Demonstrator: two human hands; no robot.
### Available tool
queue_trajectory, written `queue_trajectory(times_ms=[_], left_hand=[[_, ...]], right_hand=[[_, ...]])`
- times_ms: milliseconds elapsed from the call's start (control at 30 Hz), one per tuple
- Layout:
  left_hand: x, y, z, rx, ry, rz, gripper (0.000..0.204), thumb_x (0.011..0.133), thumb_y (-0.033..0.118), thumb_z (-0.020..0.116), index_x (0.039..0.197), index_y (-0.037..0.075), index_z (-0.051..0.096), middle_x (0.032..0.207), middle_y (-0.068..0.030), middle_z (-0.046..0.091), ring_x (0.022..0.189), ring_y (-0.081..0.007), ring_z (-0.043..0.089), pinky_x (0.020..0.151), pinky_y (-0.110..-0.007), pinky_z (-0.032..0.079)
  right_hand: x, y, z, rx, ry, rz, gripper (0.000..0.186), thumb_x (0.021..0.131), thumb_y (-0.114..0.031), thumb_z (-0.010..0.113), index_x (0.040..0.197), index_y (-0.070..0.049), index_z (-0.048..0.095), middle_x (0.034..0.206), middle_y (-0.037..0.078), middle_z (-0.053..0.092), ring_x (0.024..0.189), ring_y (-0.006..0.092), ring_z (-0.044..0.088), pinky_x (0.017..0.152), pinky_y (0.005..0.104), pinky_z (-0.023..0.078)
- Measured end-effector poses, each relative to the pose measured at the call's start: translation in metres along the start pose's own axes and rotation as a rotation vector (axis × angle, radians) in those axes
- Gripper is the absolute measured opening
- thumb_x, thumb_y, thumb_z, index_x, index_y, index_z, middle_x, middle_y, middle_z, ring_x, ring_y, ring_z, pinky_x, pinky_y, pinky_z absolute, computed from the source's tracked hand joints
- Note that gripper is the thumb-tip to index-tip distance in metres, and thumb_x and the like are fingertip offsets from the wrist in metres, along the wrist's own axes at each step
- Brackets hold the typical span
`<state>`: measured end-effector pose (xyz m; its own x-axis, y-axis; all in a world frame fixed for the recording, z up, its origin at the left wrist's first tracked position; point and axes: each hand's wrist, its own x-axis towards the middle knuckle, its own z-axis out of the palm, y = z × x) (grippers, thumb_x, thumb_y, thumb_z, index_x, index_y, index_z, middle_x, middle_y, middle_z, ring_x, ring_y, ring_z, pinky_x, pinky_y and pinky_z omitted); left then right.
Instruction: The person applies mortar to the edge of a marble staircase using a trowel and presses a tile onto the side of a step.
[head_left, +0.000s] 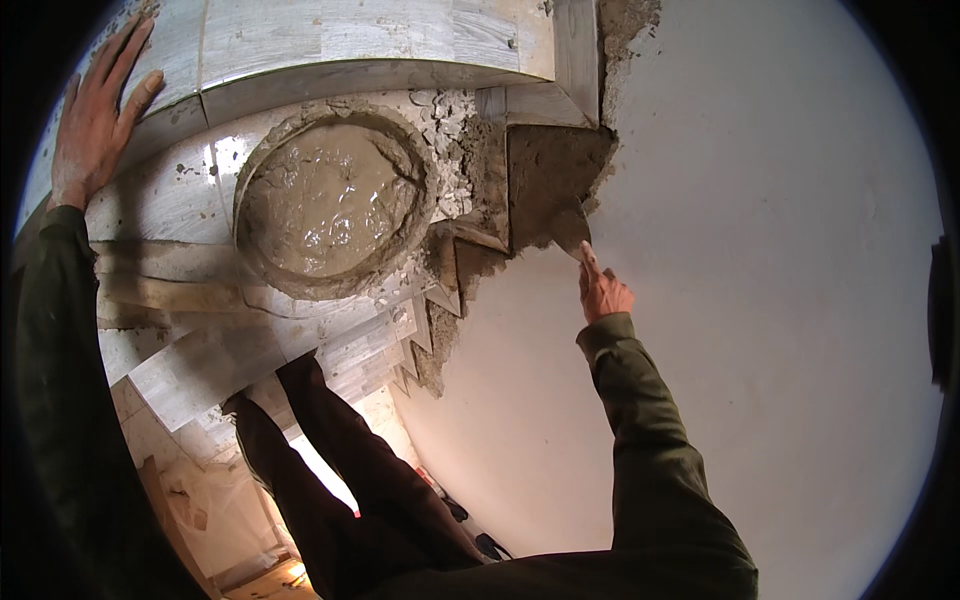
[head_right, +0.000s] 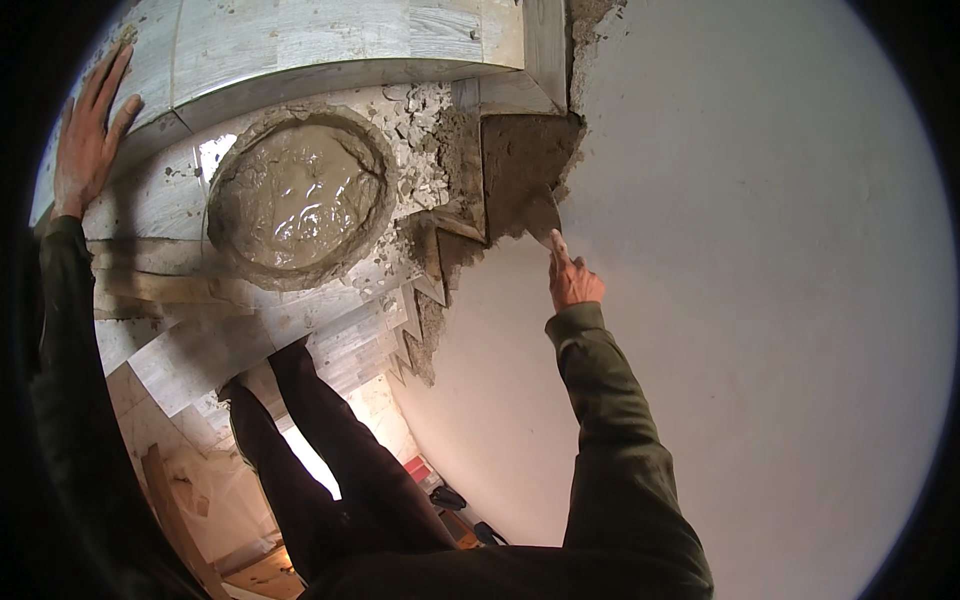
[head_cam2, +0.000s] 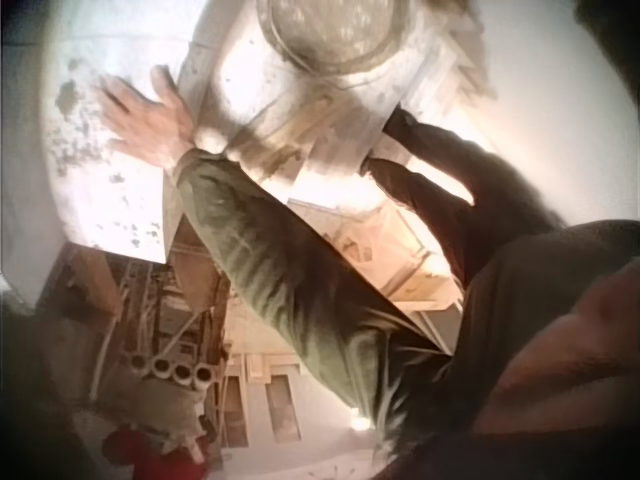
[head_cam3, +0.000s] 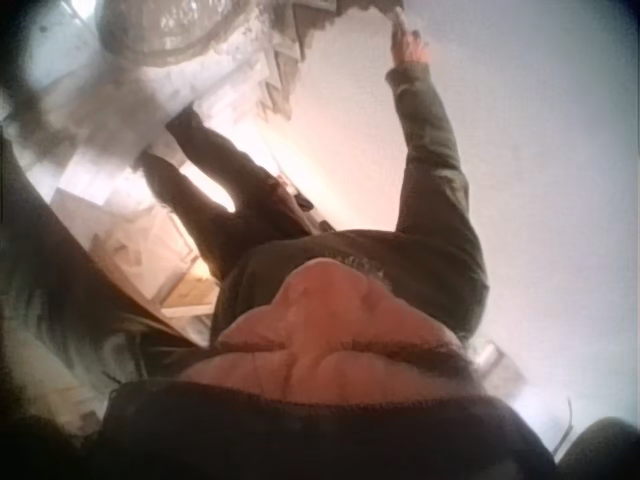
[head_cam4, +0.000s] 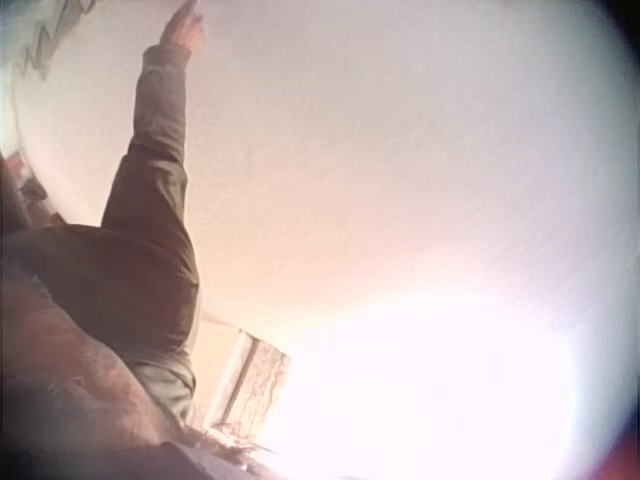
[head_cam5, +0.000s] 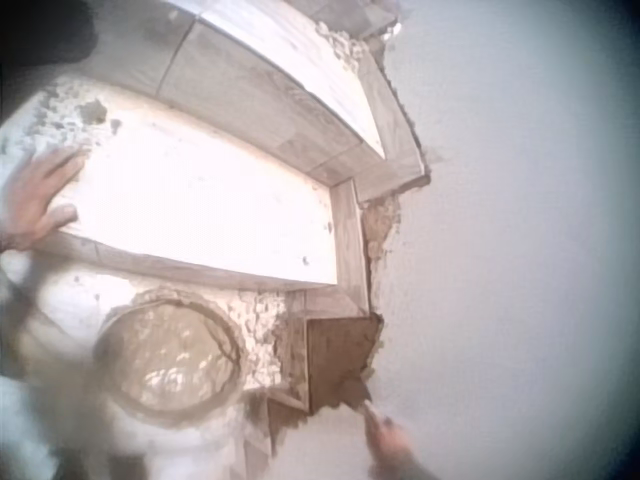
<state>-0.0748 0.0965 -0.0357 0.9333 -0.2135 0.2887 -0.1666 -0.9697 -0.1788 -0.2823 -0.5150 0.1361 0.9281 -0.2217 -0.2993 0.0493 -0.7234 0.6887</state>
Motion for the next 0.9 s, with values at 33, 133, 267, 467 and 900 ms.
queue_trajectory(times_ms=[33, 133, 267, 467, 900], left_hand=[[0.000, 0.001, -0.001, 0.061, -0.046, -0.001, 0.057, 0.087, 0.059, 0.030, 0.138, 0.032, 0.025, 0.141, -0.0006, 0.030, 0.130, -0.0237, 0.027, 0.108, -0.047, 0.019], [0.002, 0.001, 0.005, 0.025, -0.007, 0.008, 0.058, 0.087, 0.060, 0.030, 0.138, 0.032, 0.025, 0.141, -0.0005, 0.030, 0.131, -0.0233, 0.025, 0.108, -0.049, 0.017], [0.001, 0.001, 0.000, 0.034, -0.025, -0.005, 0.059, 0.086, 0.060, 0.030, 0.138, 0.032, 0.024, 0.141, -0.0002, 0.029, 0.132, -0.0229, 0.024, 0.108, -0.050, 0.016], [0.003, 0.006, -0.006, 0.069, -0.069, -0.013, 0.059, 0.086, 0.060, 0.029, 0.138, 0.032, 0.024, 0.142, 0.0036, 0.027, 0.131, -0.0206, 0.025, 0.108, -0.048, 0.015], [0.002, 0.003, -0.009, 0.028, -0.067, -0.004, 0.059, 0.087, 0.059, 0.029, 0.138, 0.030, 0.025, 0.142, 0.0031, 0.027, 0.131, -0.0209, 0.025, 0.108, -0.048, 0.015]], right_hand=[[-0.001, 0.002, -0.001, 0.000, 0.001, -0.001, 0.045, 0.091, -0.034, 0.041, 0.134, -0.038, 0.027, 0.076, 0.014, 0.059, 0.055, 0.0327, 0.059, 0.048, 0.0427, 0.047], [0.000, 0.003, -0.011, 0.014, -0.053, 0.053, 0.045, 0.091, -0.035, 0.042, 0.134, -0.038, 0.028, 0.075, 0.014, 0.059, 0.056, 0.0329, 0.059, 0.049, 0.0430, 0.047], [0.013, -0.001, -0.022, 0.018, -0.009, 0.058, 0.045, 0.090, -0.035, 0.042, 0.133, -0.038, 0.029, 0.076, 0.014, 0.059, 0.057, 0.0332, 0.059, 0.050, 0.0433, 0.048], [0.029, 0.007, -0.030, 0.010, -0.010, 0.070, 0.045, 0.090, -0.036, 0.042, 0.133, -0.039, 0.028, 0.076, 0.015, 0.059, 0.058, 0.0335, 0.059, 0.051, 0.0441, 0.048], [0.056, 0.028, -0.072, 0.014, 0.058, -0.024, 0.042, 0.088, -0.035, 0.046, 0.130, -0.037, 0.037, 0.073, 0.013, 0.060, 0.062, 0.0329, 0.059, 0.054, 0.0428, 0.047]])
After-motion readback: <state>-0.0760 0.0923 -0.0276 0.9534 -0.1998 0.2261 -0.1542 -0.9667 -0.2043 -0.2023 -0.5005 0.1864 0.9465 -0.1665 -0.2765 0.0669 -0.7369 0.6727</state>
